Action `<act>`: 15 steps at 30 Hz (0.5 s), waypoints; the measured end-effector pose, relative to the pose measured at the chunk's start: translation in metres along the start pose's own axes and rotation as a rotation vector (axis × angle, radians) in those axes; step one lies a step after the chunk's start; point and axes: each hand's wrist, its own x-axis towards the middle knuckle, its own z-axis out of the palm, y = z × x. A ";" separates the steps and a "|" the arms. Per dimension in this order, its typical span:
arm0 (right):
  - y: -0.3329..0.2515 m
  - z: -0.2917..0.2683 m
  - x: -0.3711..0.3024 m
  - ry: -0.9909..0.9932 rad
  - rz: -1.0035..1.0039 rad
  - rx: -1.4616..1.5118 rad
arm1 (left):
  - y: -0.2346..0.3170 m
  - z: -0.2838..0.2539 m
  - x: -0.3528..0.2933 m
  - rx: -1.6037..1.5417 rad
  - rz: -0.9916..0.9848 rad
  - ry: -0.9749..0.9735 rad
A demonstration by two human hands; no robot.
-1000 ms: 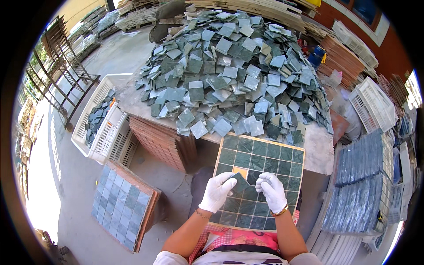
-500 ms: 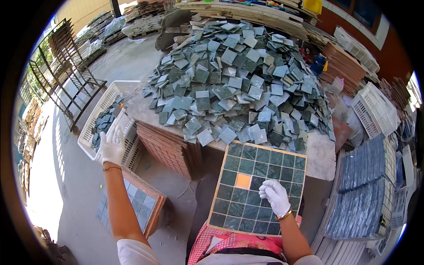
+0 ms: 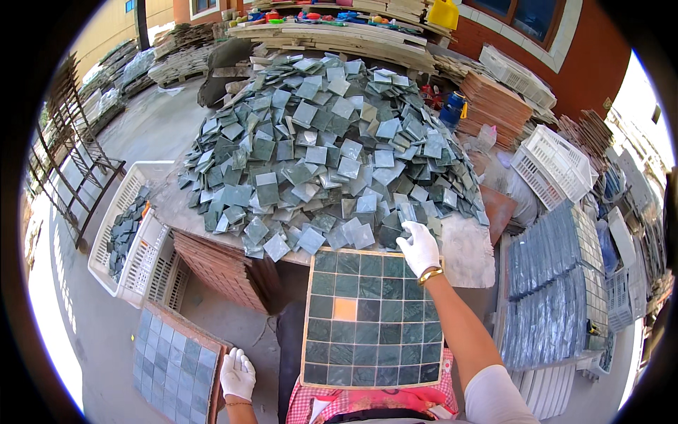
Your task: The person places small square tiles into a grid frame, filling empty slots one by one. They handle the frame, flip it to check alignment, and continue placing tiles from a nearby pile until the grid is filled.
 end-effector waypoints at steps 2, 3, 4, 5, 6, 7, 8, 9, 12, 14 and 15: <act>-0.004 0.004 0.007 -0.054 0.034 -0.111 | 0.000 -0.003 -0.004 0.069 0.025 0.005; -0.006 0.008 0.008 -0.030 0.000 -0.172 | 0.004 -0.002 -0.007 0.094 0.062 0.003; -0.008 0.011 0.008 -0.003 -0.033 -0.233 | 0.007 0.001 -0.010 0.120 0.097 0.001; -0.010 0.013 0.008 -0.005 -0.034 -0.250 | 0.011 0.006 -0.012 0.148 0.131 -0.002; -0.011 0.014 0.008 -0.008 -0.020 -0.220 | 0.012 0.011 -0.016 0.165 0.153 0.003; -0.011 0.014 0.009 -0.010 -0.004 -0.190 | 0.011 0.019 -0.020 0.183 0.173 0.006; -0.010 0.013 0.009 -0.011 0.013 -0.161 | 0.009 0.025 -0.022 0.203 0.193 0.008; -0.003 0.013 0.010 0.022 -0.001 -0.080 | 0.006 0.029 -0.024 0.201 0.207 -0.009; -0.027 -0.001 0.002 -0.189 0.289 0.533 | -0.013 0.054 -0.037 0.363 0.209 -0.137; -0.056 -0.010 -0.013 -0.353 0.293 0.660 | -0.034 0.071 -0.046 0.466 0.132 -0.300; -0.071 -0.010 -0.023 -0.450 0.264 0.655 | -0.046 0.089 -0.056 0.508 0.087 -0.373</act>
